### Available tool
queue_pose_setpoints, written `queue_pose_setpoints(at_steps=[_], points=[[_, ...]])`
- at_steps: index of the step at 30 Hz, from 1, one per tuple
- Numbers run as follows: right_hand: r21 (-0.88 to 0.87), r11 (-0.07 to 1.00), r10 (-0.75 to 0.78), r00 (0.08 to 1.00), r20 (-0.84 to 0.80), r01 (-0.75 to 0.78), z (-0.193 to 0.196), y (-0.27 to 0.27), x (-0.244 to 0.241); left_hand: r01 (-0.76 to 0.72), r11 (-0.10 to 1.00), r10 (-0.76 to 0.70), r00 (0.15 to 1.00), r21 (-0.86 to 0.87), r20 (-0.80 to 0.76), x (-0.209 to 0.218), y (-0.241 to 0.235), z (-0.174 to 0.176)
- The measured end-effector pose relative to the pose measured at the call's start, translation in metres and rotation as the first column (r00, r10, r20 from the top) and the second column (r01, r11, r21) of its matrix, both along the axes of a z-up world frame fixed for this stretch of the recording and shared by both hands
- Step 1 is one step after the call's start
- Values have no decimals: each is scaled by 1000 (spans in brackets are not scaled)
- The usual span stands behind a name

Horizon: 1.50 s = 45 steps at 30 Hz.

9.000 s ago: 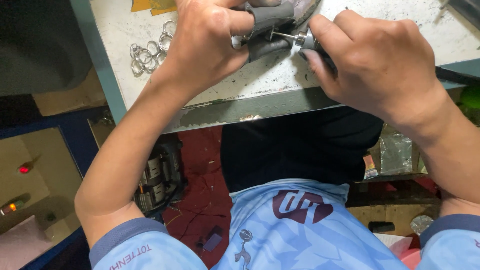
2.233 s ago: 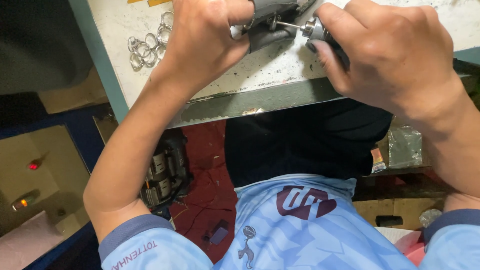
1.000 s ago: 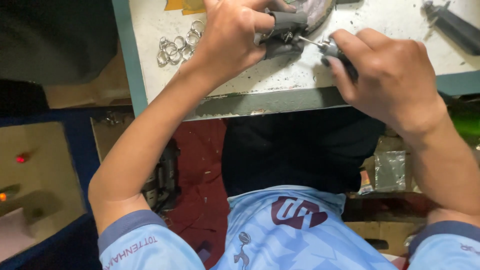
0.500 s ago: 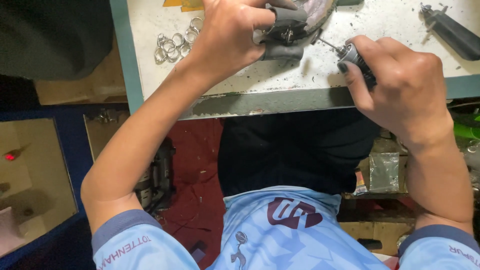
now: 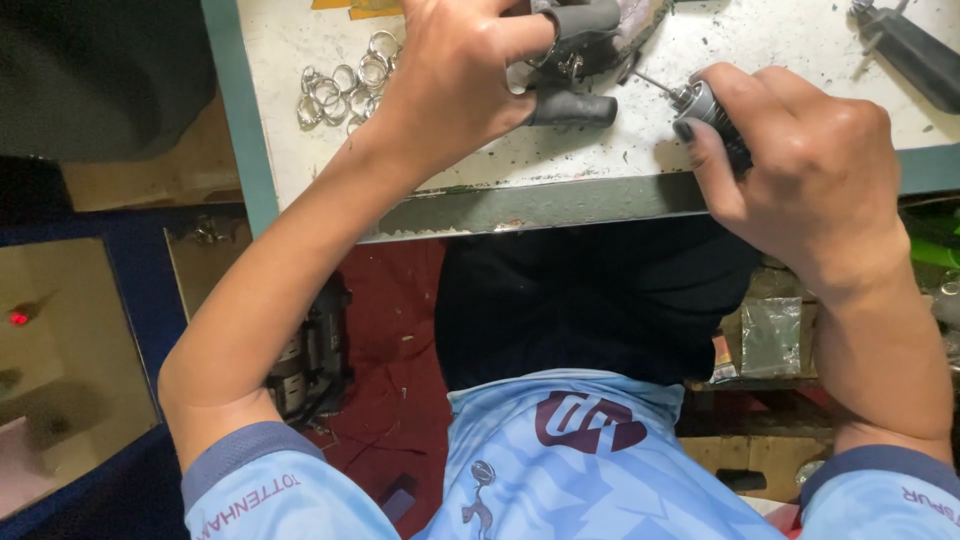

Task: The person uses a rotary polishing tool to smooth and polish small metal rings held in a gray holder. They repeatedly pick up rings from a pile on the workbench, polish them, and place them on a circular stand. The person also briefly adjusts the rotary tool during the process.

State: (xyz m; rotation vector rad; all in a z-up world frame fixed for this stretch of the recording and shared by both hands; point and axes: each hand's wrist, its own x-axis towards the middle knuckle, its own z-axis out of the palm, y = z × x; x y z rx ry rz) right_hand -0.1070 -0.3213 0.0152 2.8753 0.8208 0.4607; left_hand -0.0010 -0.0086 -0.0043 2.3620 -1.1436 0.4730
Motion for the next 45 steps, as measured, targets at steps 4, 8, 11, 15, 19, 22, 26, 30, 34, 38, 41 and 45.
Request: queue_pose_setpoints(at_steps=[4, 8, 11, 15, 19, 22, 26, 30, 34, 38, 41, 45], points=[[-16, 1000, -17, 1000, 16, 18, 0, 2, -1, 2, 1000, -1, 999, -24, 42, 0, -2, 5], [-50, 998, -23, 999, 30, 24, 2, 4, 0, 19, 999, -16, 998, -38, 63, -2, -3, 9], [-56, 998, -30, 999, 31, 31, 2, 5, 0, 71, 997, -67, 994, -44, 90, -5, -5, 18], [-54, 998, -24, 999, 34, 26, 2, 4, 1, 1, 1000, -1, 1000, 14, 16, -11, -6, 21], [-50, 998, -31, 999, 23, 32, 1, 4, 0, 1, 1000, 0, 1000, 31, -21, -14, -5, 22], [-62, 998, -21, 999, 32, 23, 2, 4, 1, 25, 999, -27, 998, 32, 60, -11, -4, 21], [-61, 998, -28, 999, 34, 30, 4, 6, 1, 43, 999, -44, 998, 20, 44, -11, -3, 23], [-68, 998, -5, 1000, 12, 6, 8, 15, 6, 38, 998, -37, 999, 41, -10, -10, -1, 23], [-78, 997, -4, 1000, -2, 4, 9, 27, 14, 81, 996, -81, 997, 40, 2, -5, 1, 23], [-144, 989, -30, 999, -12, 28, 9, 36, 18, 68, 995, -70, 997, 79, 25, -3, 6, 16], [-162, 986, -39, 999, 4, 39, 8, 36, 19, 87, 993, -89, 996, 75, 16, -2, 6, 14], [-176, 984, -26, 999, 21, 29, 7, 35, 18, 97, 992, -101, 994, 84, 39, 0, 5, 16]])
